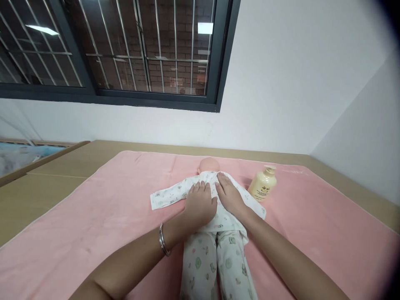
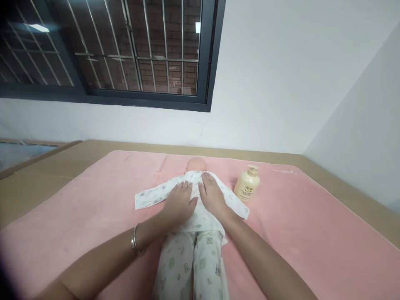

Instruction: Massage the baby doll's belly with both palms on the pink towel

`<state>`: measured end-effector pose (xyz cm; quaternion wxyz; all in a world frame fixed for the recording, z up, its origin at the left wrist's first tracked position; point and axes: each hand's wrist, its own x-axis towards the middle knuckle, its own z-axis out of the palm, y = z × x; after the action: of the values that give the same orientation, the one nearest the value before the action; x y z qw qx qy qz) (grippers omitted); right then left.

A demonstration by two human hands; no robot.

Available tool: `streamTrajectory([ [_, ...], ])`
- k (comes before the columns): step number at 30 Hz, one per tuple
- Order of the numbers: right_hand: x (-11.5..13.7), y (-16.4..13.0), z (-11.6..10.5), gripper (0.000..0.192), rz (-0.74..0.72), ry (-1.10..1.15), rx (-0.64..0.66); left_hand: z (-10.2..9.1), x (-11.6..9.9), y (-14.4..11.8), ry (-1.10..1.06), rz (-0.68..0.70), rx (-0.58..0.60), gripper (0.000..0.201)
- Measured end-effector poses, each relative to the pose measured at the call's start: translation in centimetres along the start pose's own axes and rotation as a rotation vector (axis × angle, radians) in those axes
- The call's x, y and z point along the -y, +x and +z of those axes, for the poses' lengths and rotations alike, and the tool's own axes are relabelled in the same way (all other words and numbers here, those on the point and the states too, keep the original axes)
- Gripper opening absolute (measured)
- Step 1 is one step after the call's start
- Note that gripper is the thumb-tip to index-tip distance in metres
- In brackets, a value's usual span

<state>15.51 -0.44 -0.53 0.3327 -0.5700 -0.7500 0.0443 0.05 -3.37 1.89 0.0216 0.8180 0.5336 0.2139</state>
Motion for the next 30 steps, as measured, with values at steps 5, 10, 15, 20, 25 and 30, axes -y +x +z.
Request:
streamTrajectory([
  [5,3.0,-1.4,-0.6,0.050,0.015,-0.186,0.022,1.5,2.3,2.2,-0.179,-0.051,-0.020,0.054],
  [10,5.5,-3.4,-0.3,0.049,-0.060,-0.313,0.007,2.7,4.6,4.1,-0.243,-0.036,-0.056,0.060],
  [15,3.0,-1.6,-0.3,0.052,-0.017,-0.142,0.029,2.4,3.1,2.7,-0.053,0.012,-0.092,0.054],
  [20,-0.1,0.6,-0.3,0.061,0.006,-0.051,0.092,1.7,0.8,0.7,0.186,0.074,-0.153,0.046],
  [25,2.3,-0.9,-0.9,0.054,-0.007,-0.210,0.106,1.6,1.9,1.8,0.049,0.030,-0.113,0.051],
  [30,5.2,-3.0,-1.1,0.049,0.021,-0.404,0.057,1.8,4.0,3.9,-0.130,0.018,0.013,0.059],
])
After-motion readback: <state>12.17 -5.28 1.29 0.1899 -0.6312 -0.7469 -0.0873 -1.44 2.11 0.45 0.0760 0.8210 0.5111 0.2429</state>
